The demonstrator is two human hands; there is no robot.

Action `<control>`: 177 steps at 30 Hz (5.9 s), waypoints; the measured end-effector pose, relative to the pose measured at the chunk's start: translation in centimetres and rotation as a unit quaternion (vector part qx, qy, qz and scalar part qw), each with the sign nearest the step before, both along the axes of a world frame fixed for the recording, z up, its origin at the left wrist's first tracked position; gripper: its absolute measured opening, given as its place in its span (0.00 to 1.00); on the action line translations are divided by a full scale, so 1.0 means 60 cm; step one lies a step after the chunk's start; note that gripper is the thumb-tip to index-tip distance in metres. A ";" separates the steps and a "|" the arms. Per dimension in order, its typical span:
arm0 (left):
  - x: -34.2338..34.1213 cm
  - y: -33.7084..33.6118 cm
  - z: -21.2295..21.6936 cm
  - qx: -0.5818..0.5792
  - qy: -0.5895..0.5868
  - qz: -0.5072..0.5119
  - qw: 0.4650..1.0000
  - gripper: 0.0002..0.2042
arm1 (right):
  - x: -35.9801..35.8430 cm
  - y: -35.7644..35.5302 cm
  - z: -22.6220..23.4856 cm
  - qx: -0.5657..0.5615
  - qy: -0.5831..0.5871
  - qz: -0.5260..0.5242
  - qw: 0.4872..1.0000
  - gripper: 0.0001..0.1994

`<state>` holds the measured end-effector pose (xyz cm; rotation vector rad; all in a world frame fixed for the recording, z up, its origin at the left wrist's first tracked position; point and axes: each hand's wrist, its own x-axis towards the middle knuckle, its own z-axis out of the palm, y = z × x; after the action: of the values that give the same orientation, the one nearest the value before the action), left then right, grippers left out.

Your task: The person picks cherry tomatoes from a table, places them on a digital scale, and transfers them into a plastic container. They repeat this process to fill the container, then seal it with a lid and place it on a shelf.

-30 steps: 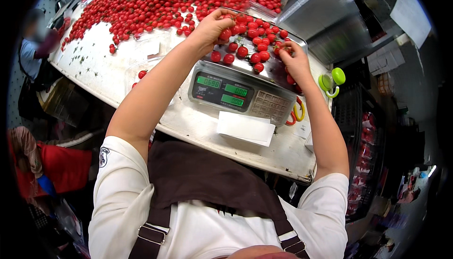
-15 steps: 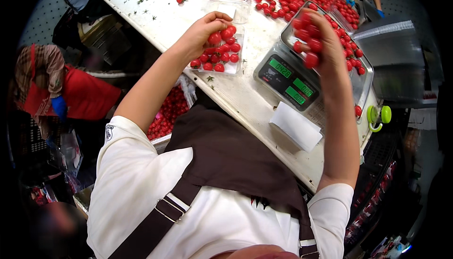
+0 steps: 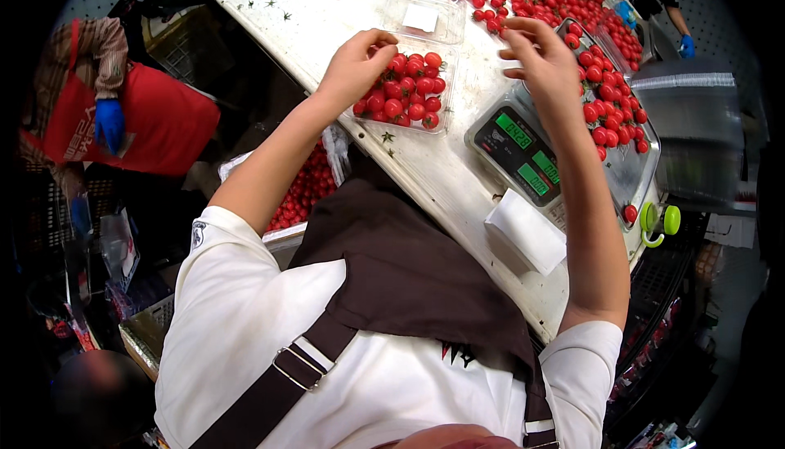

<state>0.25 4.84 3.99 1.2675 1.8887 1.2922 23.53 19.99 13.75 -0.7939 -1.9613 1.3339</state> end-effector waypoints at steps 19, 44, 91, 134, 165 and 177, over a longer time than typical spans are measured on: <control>0.068 0.097 -0.023 -0.129 0.458 -0.043 0.879 0.14 | 0.069 -0.057 -0.062 -0.150 0.006 0.014 0.988 0.10; 0.062 -0.162 0.117 -0.016 -0.369 -0.076 0.926 0.19 | 0.065 -0.147 -0.094 -0.226 0.013 0.071 0.972 0.09; -0.085 -0.443 -0.241 -0.359 0.234 0.133 0.894 0.23 | 0.241 0.053 -0.010 0.438 -0.270 -0.116 0.850 0.28; 0.021 -0.196 -0.026 0.047 -0.072 0.115 0.990 0.11 | 0.079 0.030 0.026 -0.231 0.132 0.013 0.964 0.18; 0.071 -0.012 -0.031 0.025 0.314 -0.015 0.949 0.03 | 0.292 0.297 -0.063 0.365 -0.405 -0.116 0.830 0.36; 0.058 -0.009 -0.033 0.088 0.225 0.050 0.969 0.09 | 0.308 0.206 -0.051 0.349 -0.338 -0.120 0.866 0.18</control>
<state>3.74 4.31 2.00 1.6915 2.2064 1.3285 42.04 32.36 10.70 -1.1565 -2.5098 0.1092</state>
